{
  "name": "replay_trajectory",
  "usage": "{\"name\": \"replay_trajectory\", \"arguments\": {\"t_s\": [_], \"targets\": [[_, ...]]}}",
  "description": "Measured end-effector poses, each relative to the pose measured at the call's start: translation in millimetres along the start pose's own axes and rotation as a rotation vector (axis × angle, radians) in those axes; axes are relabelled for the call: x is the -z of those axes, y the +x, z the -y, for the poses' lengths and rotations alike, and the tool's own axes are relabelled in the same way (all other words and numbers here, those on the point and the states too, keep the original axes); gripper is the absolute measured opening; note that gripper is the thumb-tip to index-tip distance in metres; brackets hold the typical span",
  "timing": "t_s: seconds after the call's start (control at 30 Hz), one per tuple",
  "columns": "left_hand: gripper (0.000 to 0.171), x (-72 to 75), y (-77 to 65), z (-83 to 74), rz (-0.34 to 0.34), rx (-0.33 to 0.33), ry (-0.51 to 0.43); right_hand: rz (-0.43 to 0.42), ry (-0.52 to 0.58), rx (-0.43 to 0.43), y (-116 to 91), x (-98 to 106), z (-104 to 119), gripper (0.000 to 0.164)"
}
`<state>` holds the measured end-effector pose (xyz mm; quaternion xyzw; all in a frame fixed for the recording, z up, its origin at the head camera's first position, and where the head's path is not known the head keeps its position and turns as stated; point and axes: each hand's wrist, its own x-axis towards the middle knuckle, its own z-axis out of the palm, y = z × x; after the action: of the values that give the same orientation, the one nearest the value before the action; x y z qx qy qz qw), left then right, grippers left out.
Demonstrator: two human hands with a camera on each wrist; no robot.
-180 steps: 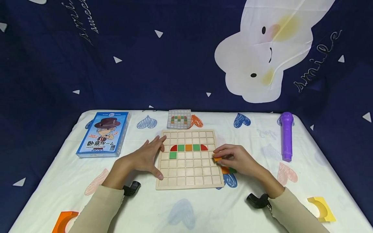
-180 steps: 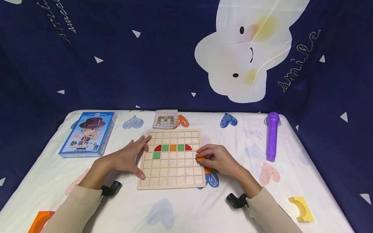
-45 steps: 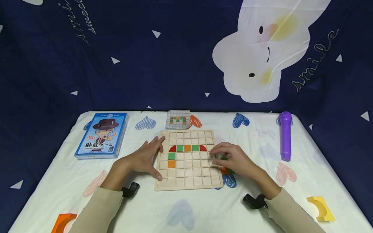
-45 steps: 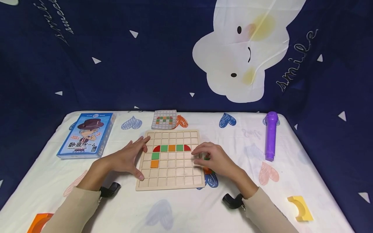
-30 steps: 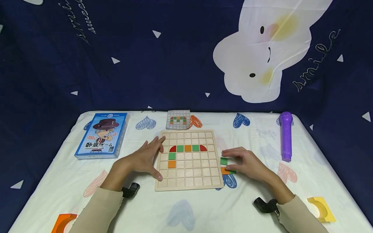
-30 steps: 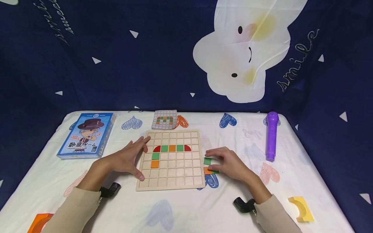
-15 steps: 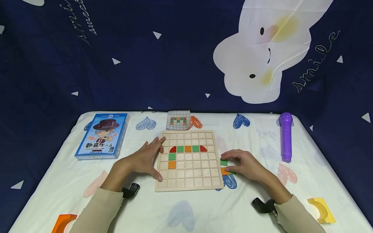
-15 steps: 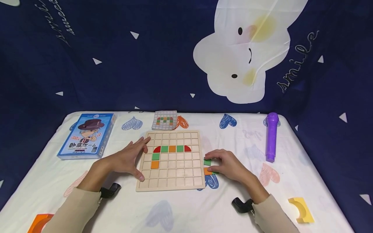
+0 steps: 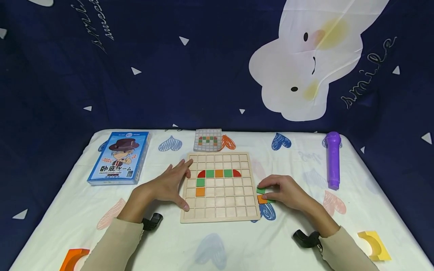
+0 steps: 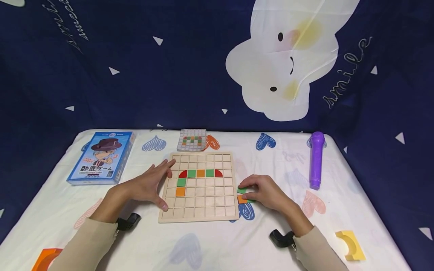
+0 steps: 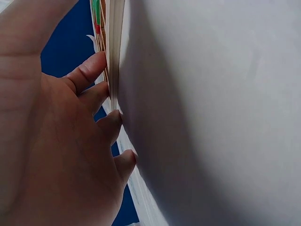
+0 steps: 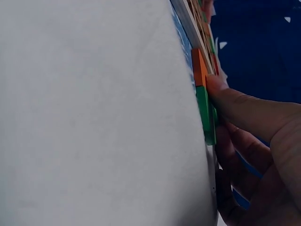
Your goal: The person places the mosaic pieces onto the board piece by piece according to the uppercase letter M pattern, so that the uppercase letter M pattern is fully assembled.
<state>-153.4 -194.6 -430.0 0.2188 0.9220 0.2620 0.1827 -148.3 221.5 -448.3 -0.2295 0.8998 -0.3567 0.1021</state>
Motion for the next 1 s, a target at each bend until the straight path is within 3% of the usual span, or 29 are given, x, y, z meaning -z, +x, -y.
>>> {"name": "replay_trajectory", "arguments": {"t_s": [0.33, 0.77, 1.0], "targets": [[0.149, -0.2, 1.6, -0.5, 0.007, 0.029, -0.004, 0.003, -0.011, 0.0, 0.9, 0.0, 0.3, 0.025], [0.15, 0.0, 0.0, 0.1, -0.002, -0.006, 0.002, 0.017, 0.011, -0.002, 1.8, 1.9, 0.8, 0.025], [0.149, -0.1, 0.5, -0.9, 0.003, 0.01, 0.002, 0.023, 0.032, 0.019, 4.4, 3.5, 0.9, 0.023]]}}
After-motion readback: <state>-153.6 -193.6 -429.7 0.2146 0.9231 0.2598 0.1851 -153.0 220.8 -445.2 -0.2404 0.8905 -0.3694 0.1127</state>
